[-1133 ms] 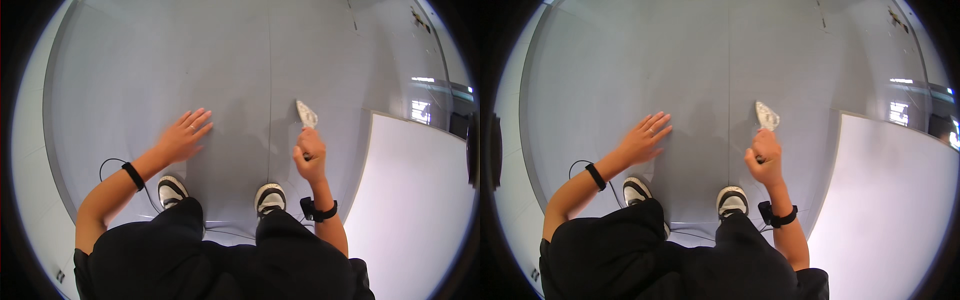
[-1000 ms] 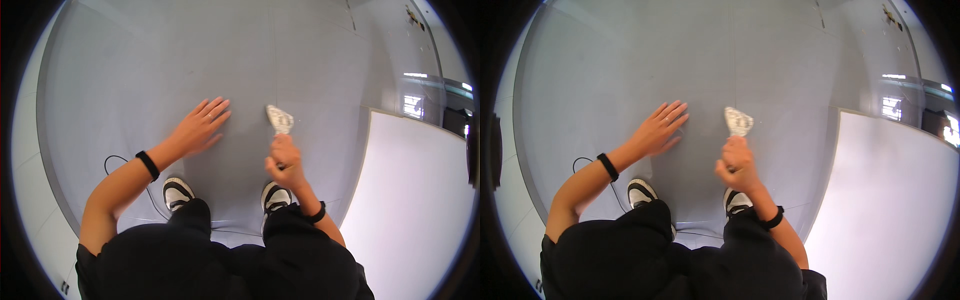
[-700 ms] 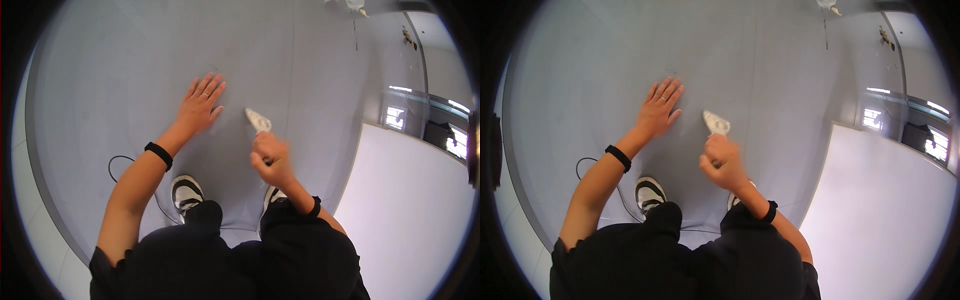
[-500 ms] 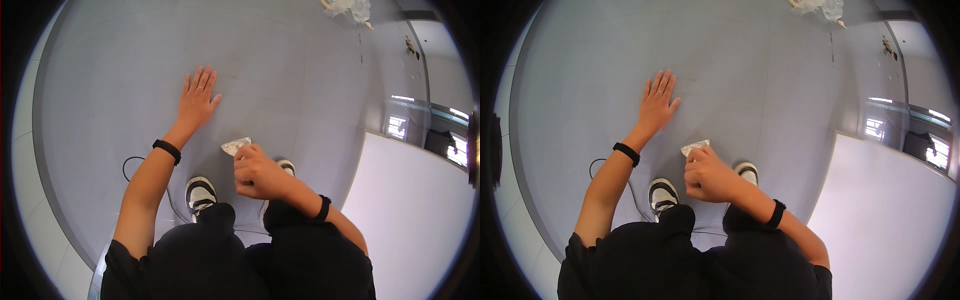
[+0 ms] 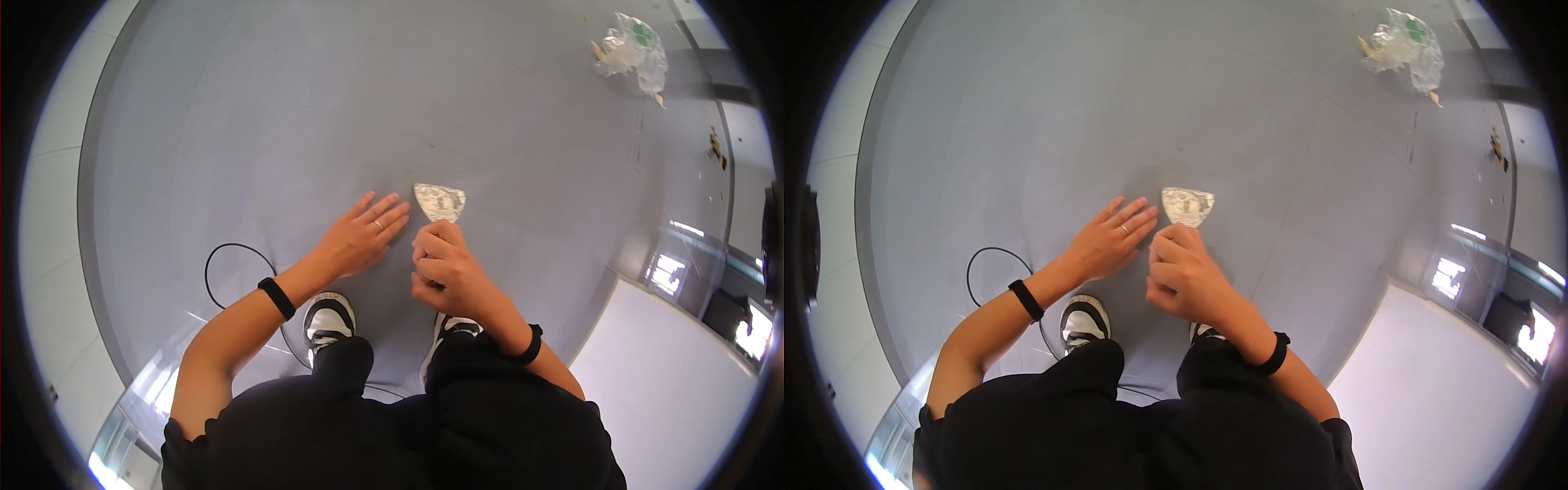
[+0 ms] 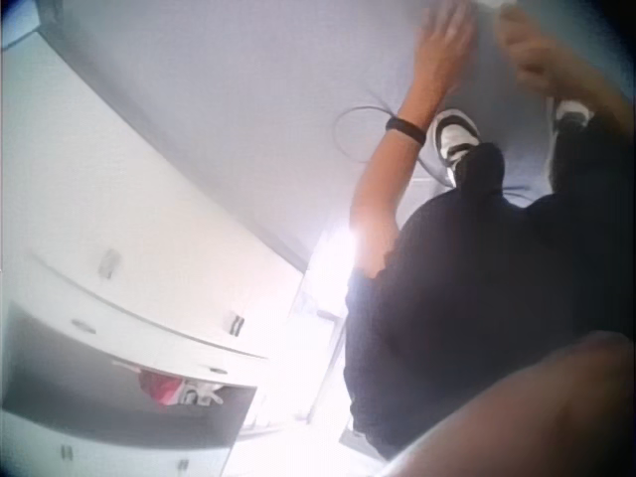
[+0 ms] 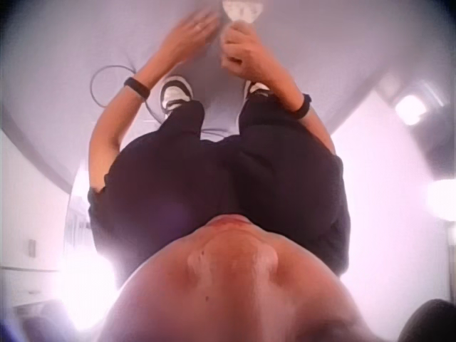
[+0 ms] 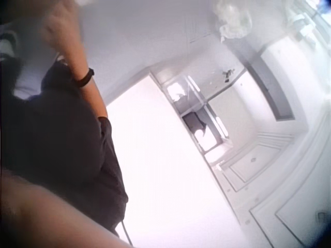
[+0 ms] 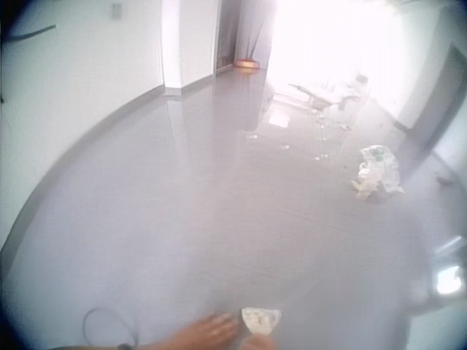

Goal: Scraping and wiping a floor with a scraper and cloth.

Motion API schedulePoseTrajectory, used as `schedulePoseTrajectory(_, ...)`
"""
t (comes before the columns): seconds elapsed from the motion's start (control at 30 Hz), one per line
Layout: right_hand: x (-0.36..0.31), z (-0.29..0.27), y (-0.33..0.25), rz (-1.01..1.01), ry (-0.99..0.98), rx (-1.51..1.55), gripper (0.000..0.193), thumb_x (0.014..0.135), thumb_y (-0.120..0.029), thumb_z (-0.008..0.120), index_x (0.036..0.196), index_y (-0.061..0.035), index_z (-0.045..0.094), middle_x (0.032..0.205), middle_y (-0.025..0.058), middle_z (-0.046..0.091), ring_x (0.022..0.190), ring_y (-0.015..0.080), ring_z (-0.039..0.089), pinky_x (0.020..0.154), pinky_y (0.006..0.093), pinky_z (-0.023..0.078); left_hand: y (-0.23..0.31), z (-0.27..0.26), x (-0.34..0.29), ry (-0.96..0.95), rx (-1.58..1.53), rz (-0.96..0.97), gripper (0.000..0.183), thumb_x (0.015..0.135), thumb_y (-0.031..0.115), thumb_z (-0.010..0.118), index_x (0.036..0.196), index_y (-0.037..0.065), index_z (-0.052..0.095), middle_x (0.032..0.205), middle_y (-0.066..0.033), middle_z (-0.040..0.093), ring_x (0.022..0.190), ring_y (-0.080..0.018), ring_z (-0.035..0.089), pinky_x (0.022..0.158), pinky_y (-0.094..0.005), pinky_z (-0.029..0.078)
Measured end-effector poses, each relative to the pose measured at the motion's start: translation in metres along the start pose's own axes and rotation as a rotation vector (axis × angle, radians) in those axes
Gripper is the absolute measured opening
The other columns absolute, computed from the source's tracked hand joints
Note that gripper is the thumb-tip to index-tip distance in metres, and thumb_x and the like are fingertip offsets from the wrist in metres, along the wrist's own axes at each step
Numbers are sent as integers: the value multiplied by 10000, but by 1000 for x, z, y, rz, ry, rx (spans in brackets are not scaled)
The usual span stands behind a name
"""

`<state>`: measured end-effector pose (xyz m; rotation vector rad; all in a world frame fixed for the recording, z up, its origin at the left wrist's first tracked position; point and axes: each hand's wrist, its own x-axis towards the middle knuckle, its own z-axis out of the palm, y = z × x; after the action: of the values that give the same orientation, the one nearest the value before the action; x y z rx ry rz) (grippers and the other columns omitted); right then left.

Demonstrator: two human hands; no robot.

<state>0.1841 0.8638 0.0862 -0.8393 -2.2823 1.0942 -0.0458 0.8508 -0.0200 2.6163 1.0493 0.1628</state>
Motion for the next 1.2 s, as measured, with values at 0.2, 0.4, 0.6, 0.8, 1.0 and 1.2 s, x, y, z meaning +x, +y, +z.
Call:
schedulePoseTrajectory(0.2,-1,4,9,-57,3,236,340,739,-11,806,644,-82,487,1010,52,580,1216,346,556,967,459,432,-10,-20,4,221,-162,-213,674,831,225,795,1421,68,511,1511,-132,477,1406,-354,485,1136,-514,425)
schedulePoseTrajectory(0.4,-30,-16,23,6,-64,347,332,773,-40,812,657,-82,504,1135,70,608,1345,389,498,1050,494,408,4,-11,59,327,-311,45,518,828,160,781,1300,72,587,1379,-116,572,1365,-326,525,1124,-485,438)
schedulePoseTrajectory(0.6,-78,-27,35,242,112,185,240,795,2,762,921,-76,574,1349,161,553,1339,401,478,1108,526,384,16,-3,113,240,-340,228,343,849,220,769,1144,102,640,1287,-48,618,1312,-257,553,1110,-453,416)
schedulePoseTrajectory(0.8,-96,-18,45,1033,387,853,474,1021,-67,500,1475,-63,364,1105,156,572,670,177,599,487,260,450,24,15,134,174,-233,190,197,822,249,729,850,120,583,1065,-9,646,1200,-214,595,1179,-472,345)
schedulePoseTrajectory(1.0,-60,-58,79,1345,-72,1379,351,1111,-353,450,1350,-97,443,617,44,477,413,125,417,378,257,322,20,28,150,313,-290,218,147,792,201,704,823,110,593,1008,-49,648,1114,-241,609,1196,-480,379)
schedulePoseTrajectory(1.2,-34,-54,66,1407,-23,1409,294,1130,-367,427,1250,-103,476,571,24,412,366,124,336,358,266,298,-9,10,157,252,-402,300,196,792,238,701,867,93,594,985,-69,641,1040,-256,621,1196,-457,386)
